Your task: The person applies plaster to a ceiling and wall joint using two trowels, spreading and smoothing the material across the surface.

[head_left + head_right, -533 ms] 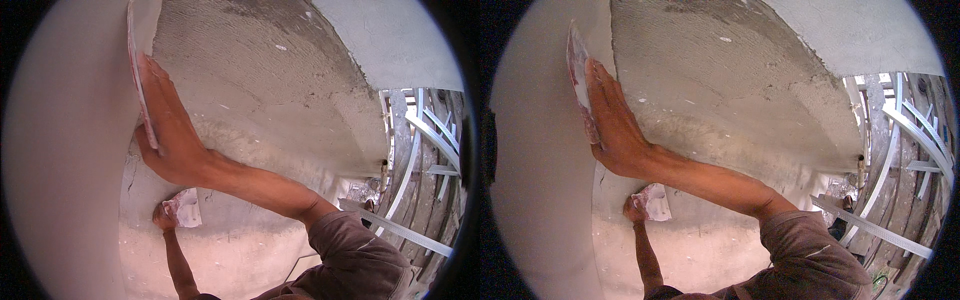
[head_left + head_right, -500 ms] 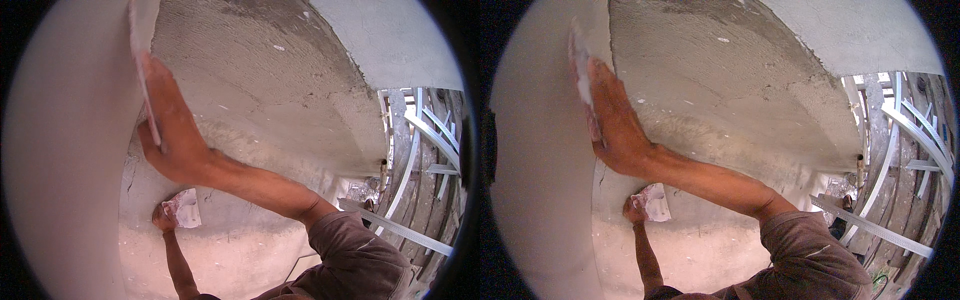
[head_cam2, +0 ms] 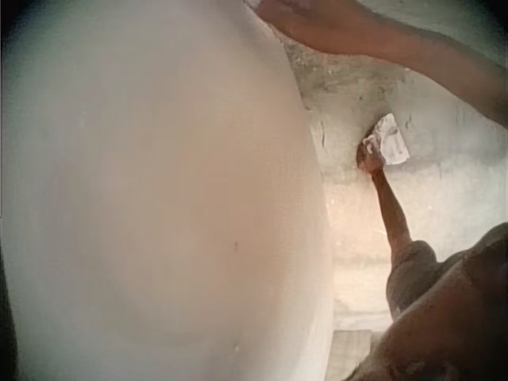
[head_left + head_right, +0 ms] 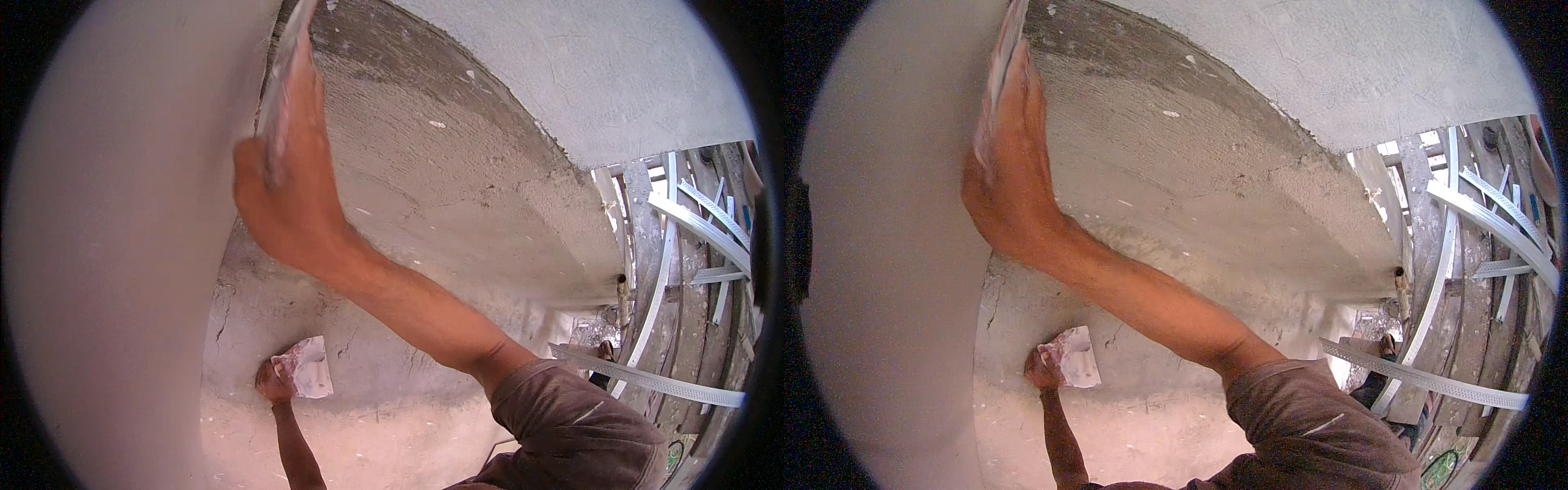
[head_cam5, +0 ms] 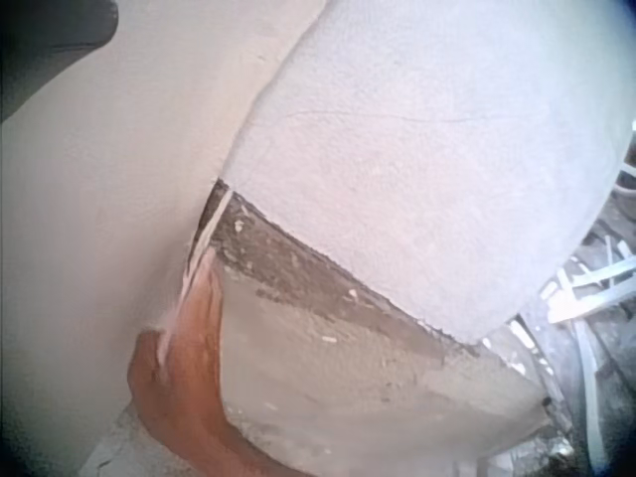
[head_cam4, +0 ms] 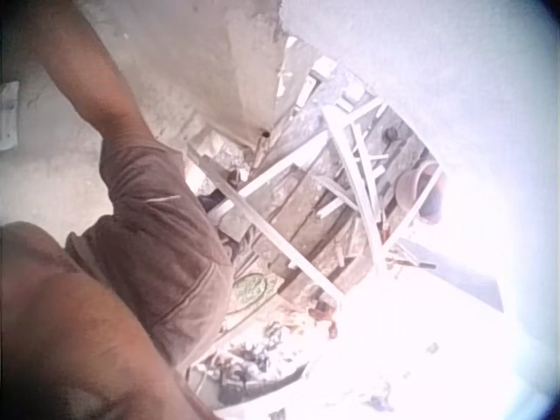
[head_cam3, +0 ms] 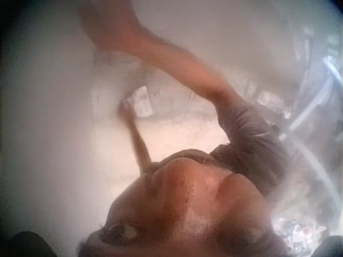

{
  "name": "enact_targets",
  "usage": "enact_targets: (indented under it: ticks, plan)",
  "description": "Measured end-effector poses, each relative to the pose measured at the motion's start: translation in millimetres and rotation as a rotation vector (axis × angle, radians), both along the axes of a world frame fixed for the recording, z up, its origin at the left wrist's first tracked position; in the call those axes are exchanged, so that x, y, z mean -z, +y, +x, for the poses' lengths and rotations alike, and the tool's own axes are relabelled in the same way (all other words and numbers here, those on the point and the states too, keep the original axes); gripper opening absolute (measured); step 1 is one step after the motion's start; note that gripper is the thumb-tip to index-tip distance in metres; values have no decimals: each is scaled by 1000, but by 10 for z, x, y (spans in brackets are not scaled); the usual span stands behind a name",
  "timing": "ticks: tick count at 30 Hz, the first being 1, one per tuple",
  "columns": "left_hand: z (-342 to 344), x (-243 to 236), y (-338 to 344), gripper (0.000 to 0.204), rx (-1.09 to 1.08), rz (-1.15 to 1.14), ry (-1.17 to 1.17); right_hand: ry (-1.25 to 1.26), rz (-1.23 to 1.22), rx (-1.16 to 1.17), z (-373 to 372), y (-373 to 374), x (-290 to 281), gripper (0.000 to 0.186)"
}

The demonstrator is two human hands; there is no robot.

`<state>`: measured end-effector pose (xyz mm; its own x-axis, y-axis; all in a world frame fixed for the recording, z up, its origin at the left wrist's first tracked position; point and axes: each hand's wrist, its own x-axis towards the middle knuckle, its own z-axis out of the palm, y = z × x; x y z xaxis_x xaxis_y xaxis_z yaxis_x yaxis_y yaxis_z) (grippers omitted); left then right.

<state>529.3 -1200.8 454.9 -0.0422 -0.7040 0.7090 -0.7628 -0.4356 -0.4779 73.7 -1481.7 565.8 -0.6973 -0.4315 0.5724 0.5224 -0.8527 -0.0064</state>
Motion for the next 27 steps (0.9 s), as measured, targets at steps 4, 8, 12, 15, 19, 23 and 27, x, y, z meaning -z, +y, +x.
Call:
enact_targets:
  ticks: [4,8,12,15,19,23,27]
  plan:
    - [-178,7,-152,50,98,-19,-8,48,54,86,25,142,-147,90]
    - [55,-2,135,50,-42,2,12,115,-106,63,143,290,201,92]
    - [-16,57,-23,50,-9,0,24,60,14,63,73,-35,72,91]
    - [158,26,-123,48,77,-45,-75,95,37,30,125,264,11,71]
    - [240,53,54,46,-142,-14,-78,410,-236,-267,475,332,1052,65]
    - [365,153,0,38,-238,67,6,914,193,-1128,845,434,2239,33]
    - [262,34,-138,34,131,-4,-180,1036,316,-1290,1660,765,2971,13]
